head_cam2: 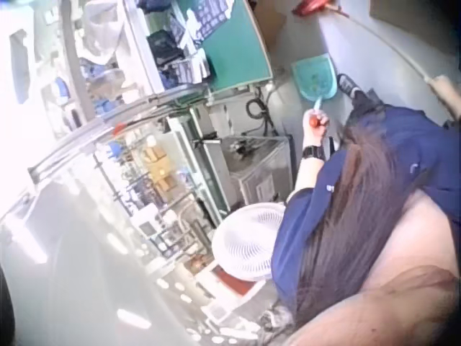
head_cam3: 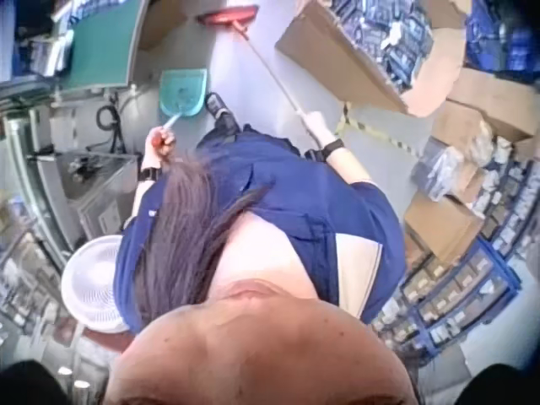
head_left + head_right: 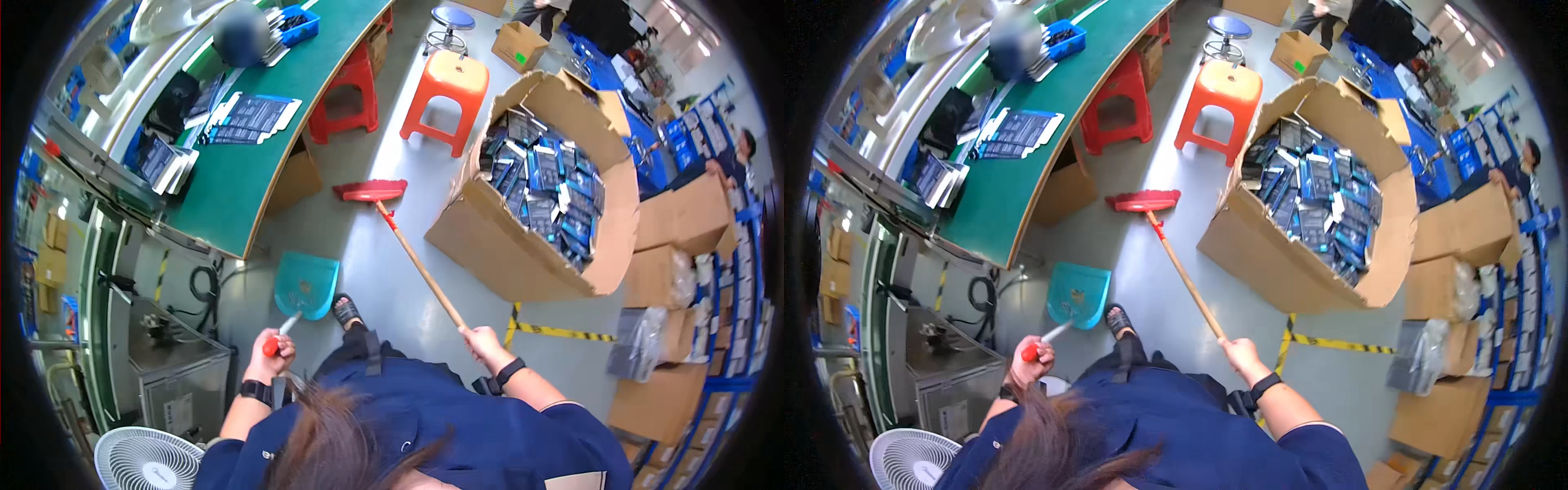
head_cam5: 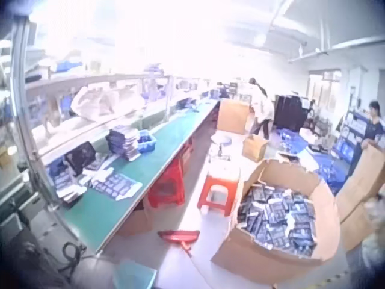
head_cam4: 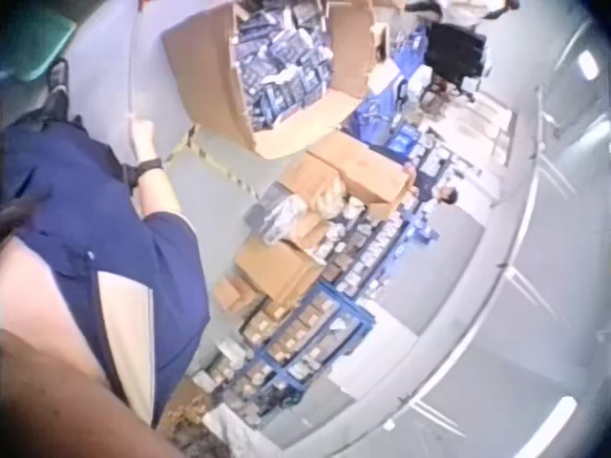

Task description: Sweep the warehouse floor and collect debris into a dustpan.

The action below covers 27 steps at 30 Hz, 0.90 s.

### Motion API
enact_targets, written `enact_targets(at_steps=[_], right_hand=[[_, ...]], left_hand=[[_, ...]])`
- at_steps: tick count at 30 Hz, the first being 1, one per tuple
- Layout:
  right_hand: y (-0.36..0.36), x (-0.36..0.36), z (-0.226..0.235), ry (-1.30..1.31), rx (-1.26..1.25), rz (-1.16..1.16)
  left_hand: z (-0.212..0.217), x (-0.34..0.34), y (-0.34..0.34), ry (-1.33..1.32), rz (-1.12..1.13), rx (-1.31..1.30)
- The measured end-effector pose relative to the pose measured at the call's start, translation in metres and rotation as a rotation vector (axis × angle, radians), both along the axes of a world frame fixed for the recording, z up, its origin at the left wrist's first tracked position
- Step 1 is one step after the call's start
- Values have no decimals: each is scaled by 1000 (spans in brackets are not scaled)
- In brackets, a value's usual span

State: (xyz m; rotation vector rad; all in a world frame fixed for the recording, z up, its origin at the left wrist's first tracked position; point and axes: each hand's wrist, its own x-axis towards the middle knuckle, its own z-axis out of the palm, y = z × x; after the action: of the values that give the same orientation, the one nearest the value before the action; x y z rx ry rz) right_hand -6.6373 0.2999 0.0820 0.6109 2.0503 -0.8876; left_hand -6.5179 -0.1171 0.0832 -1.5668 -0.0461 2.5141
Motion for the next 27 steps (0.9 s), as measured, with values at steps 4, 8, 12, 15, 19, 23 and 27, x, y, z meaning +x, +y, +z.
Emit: enact_targets(at_steps=[4,8,12,15,19,23,27], right_hand=[[-37,-10,52,-89,-129,-205],[-80,-47,65,-82,-246,-361],[-124,-116,45,-6,-504,-571],[-147,-171,23,16,-403,-664],[-156,-243,1,113,-386,-652],[-182,-348,-9,153,-512,-627],[-195,-471,-34,231,-534,-627]], left_hand=[[-4,-41,-21,62,-97,71],[-9,-76,-44,64,-136,146],[-13,-104,-53,29,-188,168],[-17,-117,-61,11,-203,177],[-15,-119,-67,-1,-224,153],[-15,-123,-61,-61,-235,111],[0,-153,-49,-89,-172,87]])
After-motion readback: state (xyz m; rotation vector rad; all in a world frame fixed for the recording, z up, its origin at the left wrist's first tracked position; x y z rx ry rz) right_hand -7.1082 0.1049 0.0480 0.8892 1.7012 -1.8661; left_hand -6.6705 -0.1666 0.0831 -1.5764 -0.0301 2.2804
